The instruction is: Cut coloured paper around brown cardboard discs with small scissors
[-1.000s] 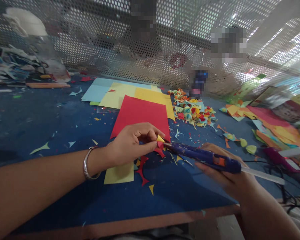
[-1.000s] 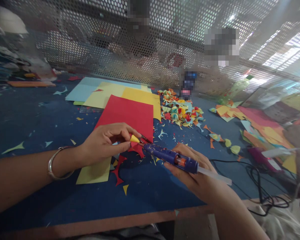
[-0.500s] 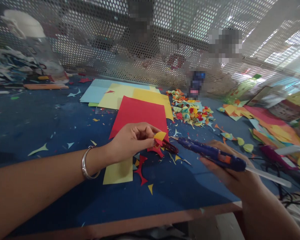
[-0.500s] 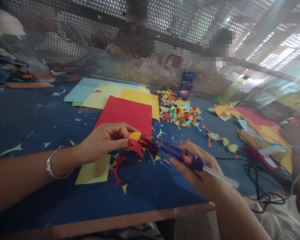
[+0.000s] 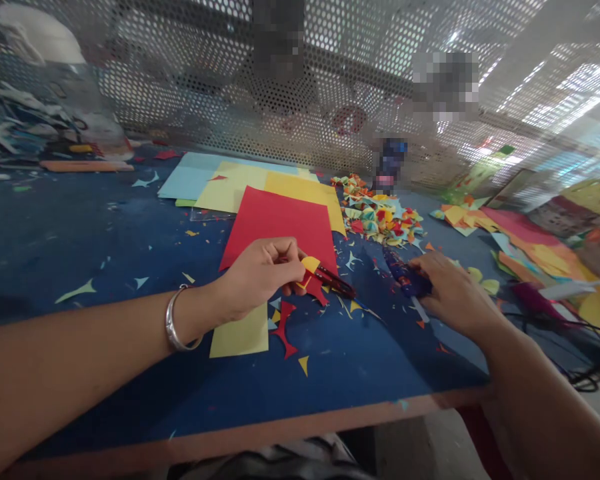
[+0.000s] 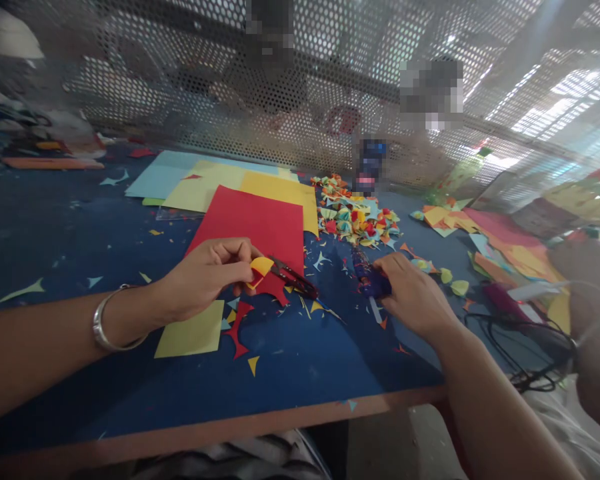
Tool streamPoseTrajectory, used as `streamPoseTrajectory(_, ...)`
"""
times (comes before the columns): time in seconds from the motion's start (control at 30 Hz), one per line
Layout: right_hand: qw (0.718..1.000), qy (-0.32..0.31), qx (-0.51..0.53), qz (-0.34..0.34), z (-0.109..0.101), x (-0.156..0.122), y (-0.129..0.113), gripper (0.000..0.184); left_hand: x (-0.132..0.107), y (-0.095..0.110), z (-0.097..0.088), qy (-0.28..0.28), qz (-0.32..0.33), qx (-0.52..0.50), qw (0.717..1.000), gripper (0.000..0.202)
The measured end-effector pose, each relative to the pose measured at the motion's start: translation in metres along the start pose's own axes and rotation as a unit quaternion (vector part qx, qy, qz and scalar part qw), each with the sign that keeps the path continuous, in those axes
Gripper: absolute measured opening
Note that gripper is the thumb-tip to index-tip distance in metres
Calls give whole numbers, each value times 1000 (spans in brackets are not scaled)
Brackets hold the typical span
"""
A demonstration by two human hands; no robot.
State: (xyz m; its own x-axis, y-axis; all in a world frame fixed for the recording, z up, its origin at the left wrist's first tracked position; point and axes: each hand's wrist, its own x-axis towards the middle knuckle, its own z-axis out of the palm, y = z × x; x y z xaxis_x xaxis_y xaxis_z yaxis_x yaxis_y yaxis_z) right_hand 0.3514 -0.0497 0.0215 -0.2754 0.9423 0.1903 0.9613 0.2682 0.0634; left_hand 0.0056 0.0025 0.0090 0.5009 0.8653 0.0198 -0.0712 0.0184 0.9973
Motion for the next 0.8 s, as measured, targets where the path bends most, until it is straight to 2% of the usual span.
streamPoseTrajectory(0.2,996,-23,87,-23,-4,2,5,32,0,-1,2,-1,-19,-24,1000,26)
streamPoseTrajectory(0.33,994,-30,99,-34,-22,-2,-1,32,0,0,4,-4,-26,-27,999,25)
streamPoseTrajectory(0.43,993,-4,112,-44,-42,-2,-27,28,0,0,4,-6,-30,-23,999,23)
streamPoseTrajectory(0.53,988,12,152,-40,-54,8,-67,23,0,-2,4,-4,-20,-14,1000,22)
streamPoseTrajectory(0.57,984,8,171,-59,-55,15,-80,22,1,-2,4,-5,-15,-9,1000,22)
streamPoseTrajectory(0.67,974,14,201,-106,-52,37,-109,22,1,-4,5,-16,-2,5,1000,22)
streamPoseTrajectory(0.8,967,24,197,-161,-41,60,-125,24,0,-3,5,-35,11,13,999,19)
